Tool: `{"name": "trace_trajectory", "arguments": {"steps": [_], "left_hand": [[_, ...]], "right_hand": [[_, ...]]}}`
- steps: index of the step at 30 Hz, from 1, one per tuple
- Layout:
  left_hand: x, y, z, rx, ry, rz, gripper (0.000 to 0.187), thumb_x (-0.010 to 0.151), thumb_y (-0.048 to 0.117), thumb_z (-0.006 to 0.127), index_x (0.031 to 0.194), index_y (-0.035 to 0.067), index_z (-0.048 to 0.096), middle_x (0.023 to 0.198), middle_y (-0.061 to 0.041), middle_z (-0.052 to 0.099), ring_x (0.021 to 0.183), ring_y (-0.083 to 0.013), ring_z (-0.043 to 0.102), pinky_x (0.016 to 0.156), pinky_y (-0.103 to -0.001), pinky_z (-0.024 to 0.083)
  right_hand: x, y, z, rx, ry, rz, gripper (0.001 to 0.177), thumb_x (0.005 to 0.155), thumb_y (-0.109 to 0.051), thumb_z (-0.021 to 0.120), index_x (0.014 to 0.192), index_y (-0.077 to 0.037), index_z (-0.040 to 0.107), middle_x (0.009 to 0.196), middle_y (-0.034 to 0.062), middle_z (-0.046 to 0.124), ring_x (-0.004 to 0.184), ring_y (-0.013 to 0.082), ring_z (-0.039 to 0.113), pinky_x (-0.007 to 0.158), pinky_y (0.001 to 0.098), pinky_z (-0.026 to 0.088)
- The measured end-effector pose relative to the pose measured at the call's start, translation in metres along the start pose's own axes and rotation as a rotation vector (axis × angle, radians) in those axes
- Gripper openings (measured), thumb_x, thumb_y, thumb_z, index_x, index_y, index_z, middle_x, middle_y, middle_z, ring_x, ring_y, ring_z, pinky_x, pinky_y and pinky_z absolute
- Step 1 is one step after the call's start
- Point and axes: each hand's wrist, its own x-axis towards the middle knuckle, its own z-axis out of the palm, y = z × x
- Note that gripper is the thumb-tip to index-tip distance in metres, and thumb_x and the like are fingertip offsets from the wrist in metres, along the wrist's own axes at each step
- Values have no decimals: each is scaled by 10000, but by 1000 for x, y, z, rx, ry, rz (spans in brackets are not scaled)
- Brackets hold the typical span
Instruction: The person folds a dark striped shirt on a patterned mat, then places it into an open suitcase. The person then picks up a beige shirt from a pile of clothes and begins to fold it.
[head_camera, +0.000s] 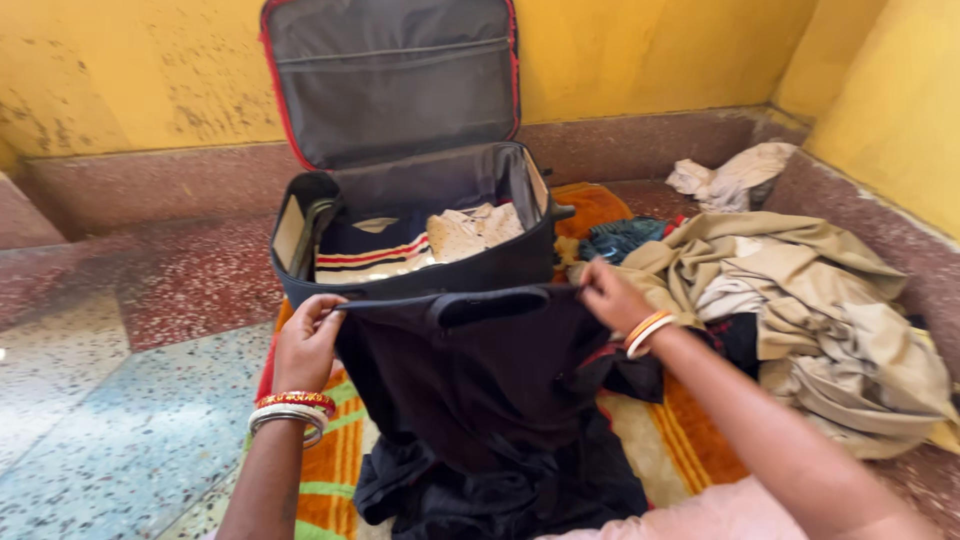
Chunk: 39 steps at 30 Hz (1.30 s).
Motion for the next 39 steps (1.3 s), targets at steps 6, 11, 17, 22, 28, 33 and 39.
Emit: {"name": "trace_trajectory", "arguments": {"steps": [6,11,17,22,28,33,39], "left_hand": [[4,-27,20,126,73,201,152,1072,145,593,1123,28,674,816,-32,572,716,-70,470,625,-262,399],[22,-15,14,-17,-73,301,181,1060,133,557,1154,5,644,956,13,670,894,-39,574,815,-211,477],[9,11,-4,156,-407,179,429,830,182,809,1195,40,634,1058,-25,703,1005,-115,631,889,-283,510],[-1,49,-2,650,-458,323,603,662,183,913,1180,66,628,1113,-125,732,1098,-256,686,937,-351,520],[26,129,-6,724,-48,672,371,688,164,881,988,18,719,1020,-191,725,1017,-357,678,899,-412,529],[37,175,-32,458,253,690,255,862,204,843,981,8,730,962,-166,720,893,-274,698,829,-369,534],[51,157,-72,179,-250,347,205,800,157,829,960,29,810,878,-12,768,824,-80,652,786,-287,535]], "right_hand": [[14,-92,-95,-92,110,-76,149,993,-137,655,1084,-92,546,917,32,517,858,116,513,796,306,455],[8,-129,-131,-48,-231,-30,418,826,-236,818,1125,-78,572,1031,23,662,1008,127,603,910,295,490],[-17,-103,-128,-428,-561,210,617,772,-316,883,1267,-58,620,1179,115,716,1112,220,680,956,322,506],[3,-94,-136,-606,-489,239,417,788,-306,802,1158,-125,743,1115,110,774,1052,250,736,930,349,554],[49,-142,-167,-710,121,-85,220,859,-245,764,1024,-102,741,1011,144,692,991,358,665,851,447,525],[71,-174,-194,-416,474,-90,213,944,-248,713,1053,-65,714,964,157,691,910,308,675,811,413,528],[74,-156,-205,-314,58,197,227,872,-247,701,1007,-79,772,880,104,785,818,177,714,778,349,539]]}}
